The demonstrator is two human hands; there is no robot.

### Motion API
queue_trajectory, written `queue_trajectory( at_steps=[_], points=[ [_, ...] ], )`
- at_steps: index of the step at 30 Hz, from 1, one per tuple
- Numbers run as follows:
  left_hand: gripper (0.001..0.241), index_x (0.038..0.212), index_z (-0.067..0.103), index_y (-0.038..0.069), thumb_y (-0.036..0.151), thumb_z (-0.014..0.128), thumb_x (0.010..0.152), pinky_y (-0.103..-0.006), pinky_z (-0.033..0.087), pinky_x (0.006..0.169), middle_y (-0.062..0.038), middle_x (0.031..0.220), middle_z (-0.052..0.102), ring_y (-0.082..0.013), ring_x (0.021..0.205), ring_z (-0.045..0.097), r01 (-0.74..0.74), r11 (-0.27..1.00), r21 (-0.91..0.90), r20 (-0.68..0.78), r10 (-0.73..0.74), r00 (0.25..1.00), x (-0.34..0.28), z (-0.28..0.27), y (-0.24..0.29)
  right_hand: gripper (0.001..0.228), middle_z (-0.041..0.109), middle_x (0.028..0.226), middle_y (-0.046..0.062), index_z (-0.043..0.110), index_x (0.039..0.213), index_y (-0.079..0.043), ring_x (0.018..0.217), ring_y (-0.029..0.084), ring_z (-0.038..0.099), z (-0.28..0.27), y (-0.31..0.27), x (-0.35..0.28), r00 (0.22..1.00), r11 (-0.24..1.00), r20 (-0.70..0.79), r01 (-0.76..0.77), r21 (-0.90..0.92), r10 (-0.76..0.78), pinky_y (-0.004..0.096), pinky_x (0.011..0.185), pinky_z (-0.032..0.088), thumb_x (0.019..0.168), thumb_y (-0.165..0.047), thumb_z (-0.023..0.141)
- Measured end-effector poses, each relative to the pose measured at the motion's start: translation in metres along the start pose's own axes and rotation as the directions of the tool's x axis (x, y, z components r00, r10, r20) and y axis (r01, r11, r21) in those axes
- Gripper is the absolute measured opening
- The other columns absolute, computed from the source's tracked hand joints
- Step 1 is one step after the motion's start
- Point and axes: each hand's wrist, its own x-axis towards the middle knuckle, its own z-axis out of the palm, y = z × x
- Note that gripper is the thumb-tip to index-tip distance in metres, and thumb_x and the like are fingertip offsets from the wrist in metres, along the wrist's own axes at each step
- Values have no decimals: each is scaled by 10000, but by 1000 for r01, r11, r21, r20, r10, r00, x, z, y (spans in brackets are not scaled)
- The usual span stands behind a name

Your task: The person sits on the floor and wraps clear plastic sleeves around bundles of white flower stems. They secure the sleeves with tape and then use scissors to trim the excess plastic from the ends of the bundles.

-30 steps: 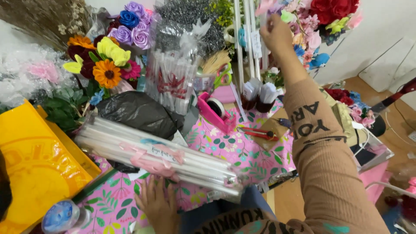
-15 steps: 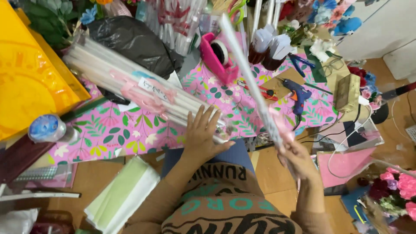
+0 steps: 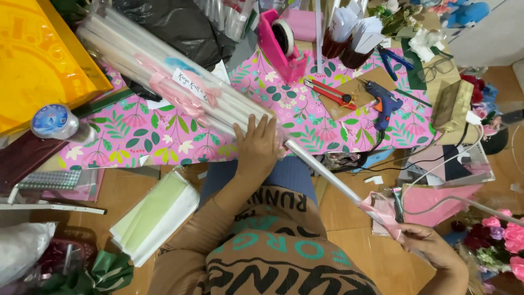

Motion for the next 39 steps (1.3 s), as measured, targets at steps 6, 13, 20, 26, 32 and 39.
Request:
queue_trajectory(
  at_steps=[6,13,20,26,32,39],
  points=[
    [402,1351,651,97,316,495,1053,-769,314,1065,-154,1366,662,-433,1347,540,69,992,-104,12,-68,998,5,-5,4,409,643,761,141,822,1237,45,685,254,519,31,-53,10,999,990,-34,-46,-132,42,382,647,435,836,103,767],
    [428,1418,599,119,309,494,1048,-776,298,1071,-141,1396,636,-427,1355,524,97,986,-134,72,-88,994,11,-14,4,452,770,920,190,794,1248,67,793,258,607,24,-47,13,996,998,-85,-13,-54,8,392,731,507,816,190,746],
    [423,1418,605,144,266,551,1016,-792,318,1057,-131,1439,603,-437,1375,501,73,989,-125,58,-66,996,15,-18,9,458,779,1015,142,778,1263,49,928,210,633,42,-55,27,995,992,-56,81,-95,-86,356,811,505,819,160,747],
    [449,1456,565,147,297,548,1033,-795,326,1044,-143,1440,598,-445,1359,510,95,988,-120,102,-83,991,22,-17,7,464,781,1126,137,787,1239,45,1034,207,657,46,-58,33,990,984,-25,133,-120,-137,350,925,533,802,197,742],
    [435,1401,618,174,342,612,1000,-772,403,1009,-132,1383,636,-429,1319,548,16,1000,-2,36,-16,999,26,-13,12,506,804,1192,173,763,1257,-15,1058,251,706,75,-76,36,979,971,19,205,-122,-204,380,976,571,786,169,744],
    [431,1395,631,185,286,649,976,-778,389,1032,-144,1396,632,-457,1395,458,-31,1000,1,-11,31,999,27,-18,21,409,790,1136,86,774,1236,-82,996,193,692,119,-93,58,933,912,100,359,-196,-346,333,885,597,845,33,742]
  ],
)
